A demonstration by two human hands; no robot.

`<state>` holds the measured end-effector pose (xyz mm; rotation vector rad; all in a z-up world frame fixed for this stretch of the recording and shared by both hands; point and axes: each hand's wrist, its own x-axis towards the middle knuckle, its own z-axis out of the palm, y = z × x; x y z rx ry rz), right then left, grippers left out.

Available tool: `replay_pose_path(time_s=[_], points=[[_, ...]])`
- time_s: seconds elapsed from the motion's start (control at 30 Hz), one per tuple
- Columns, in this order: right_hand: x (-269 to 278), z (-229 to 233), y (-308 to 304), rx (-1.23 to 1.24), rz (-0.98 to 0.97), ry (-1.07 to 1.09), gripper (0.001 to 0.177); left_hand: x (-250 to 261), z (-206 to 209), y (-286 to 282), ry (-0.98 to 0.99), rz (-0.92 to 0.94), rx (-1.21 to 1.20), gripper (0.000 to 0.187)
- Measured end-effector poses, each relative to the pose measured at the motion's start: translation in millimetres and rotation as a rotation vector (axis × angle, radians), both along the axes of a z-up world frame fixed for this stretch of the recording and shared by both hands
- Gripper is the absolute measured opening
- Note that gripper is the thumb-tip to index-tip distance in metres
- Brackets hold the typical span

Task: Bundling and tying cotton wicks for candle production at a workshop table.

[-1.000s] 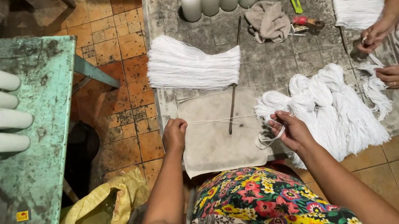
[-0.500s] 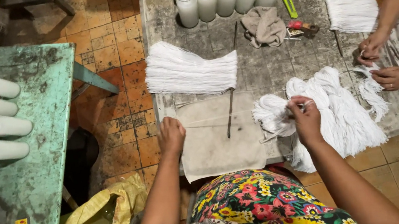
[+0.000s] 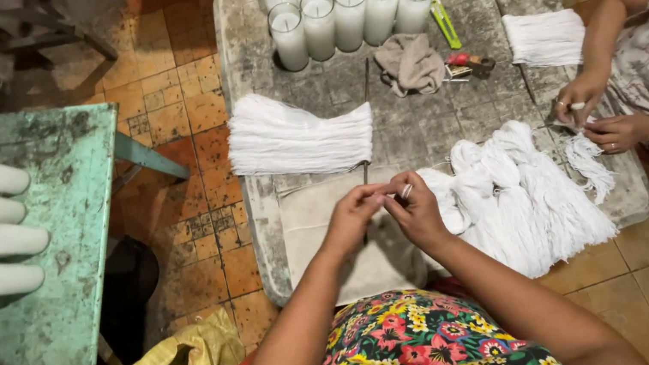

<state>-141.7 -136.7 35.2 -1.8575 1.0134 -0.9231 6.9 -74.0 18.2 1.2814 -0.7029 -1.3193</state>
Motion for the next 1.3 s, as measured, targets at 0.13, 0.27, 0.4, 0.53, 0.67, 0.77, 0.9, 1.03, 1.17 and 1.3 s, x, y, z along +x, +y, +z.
replay_pose_path(time_s=[0.13,0.27,0.4,0.53,0.67,0.77,0.9,1.03,1.17,1.3], points=[[-5.9,8.9,-1.3,0.080,0.054,-0.131,0.008,5.4,27.6,11.4,0.263,0.094,0.174,0.026],[-5.1,-1.3,4.2,0.282,0.036,-0.278,0.008,9.7,10.6,6.4,0.252,0.082,0.163,0.019],[-0.7,0.9,10.1,1.159,0.061,-0.429,0.025,9.3,18.6,7.7,-0.216,-0.081,-0.081,0.022],[-9.9,-44.9,7.8,1.600,0.290,-0.648,0.043,5.0,41.2,12.9,-0.336,-0.245,-0.202,0.016],[-3.2,-12.5,6.5,1.255,0.071,-0.585,0.012,8.8,19.8,5.3,-0.269,0.060,-0.098,0.015],[-4.9,6.2,3.2,0.817,0.071,-0.396,0.019,13.7,19.8,5.5,-0.319,0.216,-0.029,0.018],[-8.3,19.5,2.1,0.503,0.143,-0.238,0.016,11.8,65.3,16.4,-0.590,0.160,-0.134,0.013],[-9.2,33.4,0.2,0.147,0.164,-0.025,0.012,12.5,87.9,21.6,-0.895,-0.020,-0.214,0.007],[-7.0,17.2,5.1,0.194,0.139,-0.101,0.009,9.6,46.0,12.7,-0.422,0.023,-0.136,0.015],[-1.6,21.5,15.4,0.410,0.044,-0.336,0.016,7.4,44.3,13.9,-0.189,0.089,-0.097,0.016]])
